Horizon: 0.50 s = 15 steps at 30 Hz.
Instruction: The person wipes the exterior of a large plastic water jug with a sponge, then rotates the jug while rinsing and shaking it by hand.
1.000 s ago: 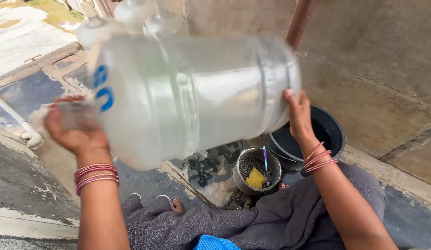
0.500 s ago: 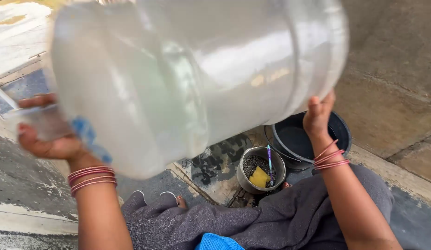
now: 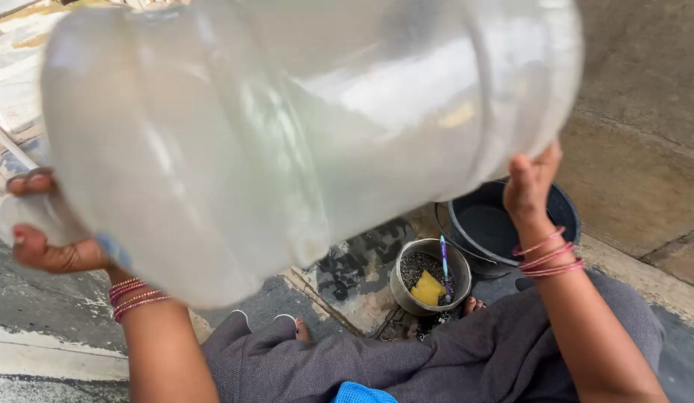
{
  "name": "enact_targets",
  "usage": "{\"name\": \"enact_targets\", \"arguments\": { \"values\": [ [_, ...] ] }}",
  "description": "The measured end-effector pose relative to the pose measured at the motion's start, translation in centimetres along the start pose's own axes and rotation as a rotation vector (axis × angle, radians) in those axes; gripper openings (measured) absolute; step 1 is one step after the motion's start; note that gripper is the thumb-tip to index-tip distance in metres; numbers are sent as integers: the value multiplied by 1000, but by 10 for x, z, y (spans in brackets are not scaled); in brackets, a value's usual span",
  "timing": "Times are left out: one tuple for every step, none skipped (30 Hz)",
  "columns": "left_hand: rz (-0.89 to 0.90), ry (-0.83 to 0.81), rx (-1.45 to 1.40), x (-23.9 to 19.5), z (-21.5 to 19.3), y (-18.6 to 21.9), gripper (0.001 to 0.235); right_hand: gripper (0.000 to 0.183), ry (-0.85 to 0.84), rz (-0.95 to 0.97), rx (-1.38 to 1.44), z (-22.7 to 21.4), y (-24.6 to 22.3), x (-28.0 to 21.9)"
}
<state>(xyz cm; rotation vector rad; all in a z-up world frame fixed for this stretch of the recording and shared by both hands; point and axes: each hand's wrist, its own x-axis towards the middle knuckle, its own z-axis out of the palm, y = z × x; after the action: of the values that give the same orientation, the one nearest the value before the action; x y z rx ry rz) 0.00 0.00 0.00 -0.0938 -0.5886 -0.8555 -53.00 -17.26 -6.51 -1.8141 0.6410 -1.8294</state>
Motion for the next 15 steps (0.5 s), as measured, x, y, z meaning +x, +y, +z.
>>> {"name": "enact_targets", "arguments": {
  "values": [
    [27, -8, 34, 3, 2, -4, 26, 75, -26, -31, 11, -7, -5, -1],
    [54, -16, 68, 8, -3, -8, 28, 77, -52, -62, 22, -16, -3, -2],
    [77, -14, 105, 7, -13, -12, 30, 75, 0, 127, 29, -11, 11, -8],
    [102, 55, 185, 9, -27, -19, 30, 74, 50, 316, 35, -7, 29, -15],
    [124, 119, 265, 13, -44, -28, 31, 73, 26, 530, -172, -6, 45, -25],
    [144, 252, 386, 16, -61, -41, 30, 74, -3, 741, -381, -5, 60, -38],
    [42, 523, 363, 16, -77, -51, 25, 78, -54, 872, -397, -3, 75, -49],
    [-21, 728, 487, 15, -91, -60, 25, 82, -105, 1003, -414, 3, 90, -59],
    [-96, 939, 613, 11, -104, -68, 25, 85, -171, 1050, -461, 5, 100, -70],
    [-83, 870, 618, 13, -111, -67, 25, 89, -238, 1096, -507, 7, 106, -79],
    [-70, 802, 622, 17, -114, -62, 25, 93, -306, 1143, -553, 8, 106, -83],
    [-58, 735, 626, 18, -110, -60, 25, 93, -214, 1092, -504, 7, 101, -81],
    [-11, 513, 512, 24, -98, -51, 24, 93, -119, 1025, -450, 11, 95, -66],
    [32, 292, 397, 29, -78, -32, 24, 93, -27, 958, -396, 14, 82, -47],
    [39, 151, 313, 29, -55, -19, 27, 97, -32, 753, -68, 11, 63, -33]
  ]
}}
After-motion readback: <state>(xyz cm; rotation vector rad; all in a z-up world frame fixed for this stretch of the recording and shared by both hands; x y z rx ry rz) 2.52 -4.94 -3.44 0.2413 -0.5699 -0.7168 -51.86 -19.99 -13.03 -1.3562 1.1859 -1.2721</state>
